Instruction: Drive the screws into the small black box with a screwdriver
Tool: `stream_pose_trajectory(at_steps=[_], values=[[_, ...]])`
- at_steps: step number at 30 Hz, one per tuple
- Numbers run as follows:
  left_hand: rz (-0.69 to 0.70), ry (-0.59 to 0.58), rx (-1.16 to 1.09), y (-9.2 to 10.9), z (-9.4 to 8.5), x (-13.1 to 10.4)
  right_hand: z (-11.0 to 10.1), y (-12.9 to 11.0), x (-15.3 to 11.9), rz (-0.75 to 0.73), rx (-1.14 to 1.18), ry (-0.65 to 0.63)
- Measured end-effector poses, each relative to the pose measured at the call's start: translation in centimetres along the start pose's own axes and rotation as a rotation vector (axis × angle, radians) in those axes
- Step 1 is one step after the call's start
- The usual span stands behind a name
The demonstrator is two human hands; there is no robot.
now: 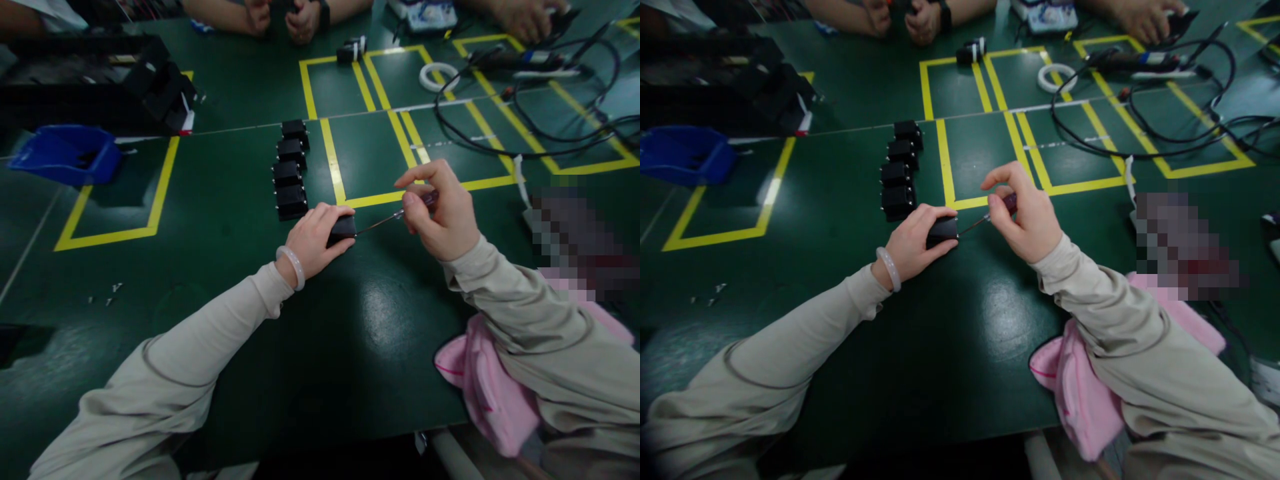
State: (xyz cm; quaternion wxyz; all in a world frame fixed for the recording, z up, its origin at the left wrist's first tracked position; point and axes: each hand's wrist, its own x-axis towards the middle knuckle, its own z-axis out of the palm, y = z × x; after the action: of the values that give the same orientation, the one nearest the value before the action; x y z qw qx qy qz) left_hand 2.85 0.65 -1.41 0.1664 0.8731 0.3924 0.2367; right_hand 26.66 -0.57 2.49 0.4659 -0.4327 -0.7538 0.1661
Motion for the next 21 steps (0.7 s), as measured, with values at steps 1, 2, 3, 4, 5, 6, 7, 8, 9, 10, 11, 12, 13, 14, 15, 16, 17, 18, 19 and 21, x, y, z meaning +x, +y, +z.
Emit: stream_pose_trajectory(at_steps=[1, 2, 3, 4, 5, 6, 7, 8, 9, 10, 11, 12, 13, 14, 15, 16, 17, 18, 19, 21], values=[[-0.003, 0.000, -0.002, 0.01, -0.02, -0.01, -0.07, -0.04, 0.03, 0.003, -0.005, -0.006], [-0.005, 0.001, -0.004, 0.03, -0.04, -0.01, -0.13, -0.08, 0.07, 0.010, -0.010, -0.012], [-0.006, 0.001, -0.006, 0.04, -0.06, -0.01, -0.18, -0.12, 0.12, 0.020, -0.015, -0.015], [-0.007, 0.001, -0.007, 0.05, -0.09, 0.00, -0.20, -0.15, 0.15, 0.028, -0.018, -0.012], [-0.007, 0.000, -0.007, 0.07, -0.11, 0.01, -0.20, -0.16, 0.18, 0.037, -0.021, -0.009], [-0.008, -0.002, -0.007, 0.08, -0.13, 0.02, -0.17, -0.14, 0.18, 0.045, -0.021, -0.003], [-0.009, -0.004, -0.006, 0.09, -0.15, 0.03, -0.12, -0.10, 0.18, 0.047, -0.018, 0.005], [-0.010, -0.006, -0.005, 0.10, -0.16, 0.05, -0.06, -0.04, 0.16, 0.048, -0.014, 0.009], [-0.011, -0.007, -0.004, 0.11, -0.15, 0.06, 0.00, 0.01, 0.14, 0.046, -0.010, 0.012], [-0.013, -0.008, -0.003, 0.11, -0.14, 0.07, 0.05, 0.06, 0.11, 0.041, -0.007, 0.011], [-0.015, -0.008, 0.000, 0.10, -0.13, 0.07, 0.07, 0.10, 0.10, 0.034, -0.006, 0.010], [-0.014, -0.007, 0.002, 0.10, -0.11, 0.07, 0.07, 0.13, 0.10, 0.023, -0.005, 0.010], [-0.014, -0.006, 0.003, 0.08, -0.09, 0.06, 0.05, 0.13, 0.11, 0.013, -0.004, 0.009], [-0.012, -0.003, 0.003, 0.07, -0.07, 0.05, 0.00, 0.11, 0.13, 0.000, 0.002, 0.010], [-0.009, 0.000, 0.002, 0.06, -0.06, 0.04, -0.05, 0.08, 0.16, -0.008, 0.008, 0.011], [-0.007, 0.001, 0.001, 0.06, -0.06, 0.03, -0.10, 0.04, 0.18, -0.009, 0.011, 0.007], [-0.006, 0.002, 0.000, 0.06, -0.07, 0.03, -0.15, -0.01, 0.19, -0.003, 0.011, 0.004], [-0.007, 0.002, -0.001, 0.07, -0.09, 0.03, -0.17, -0.04, 0.20, 0.008, 0.009, 0.000], [-0.009, 0.001, -0.002, 0.08, -0.11, 0.04, -0.18, -0.05, 0.18, 0.025, 0.005, -0.004], [-0.013, -0.003, -0.003, 0.12, -0.17, 0.05, -0.10, 0.04, 0.11, 0.051, 0.005, -0.003]])
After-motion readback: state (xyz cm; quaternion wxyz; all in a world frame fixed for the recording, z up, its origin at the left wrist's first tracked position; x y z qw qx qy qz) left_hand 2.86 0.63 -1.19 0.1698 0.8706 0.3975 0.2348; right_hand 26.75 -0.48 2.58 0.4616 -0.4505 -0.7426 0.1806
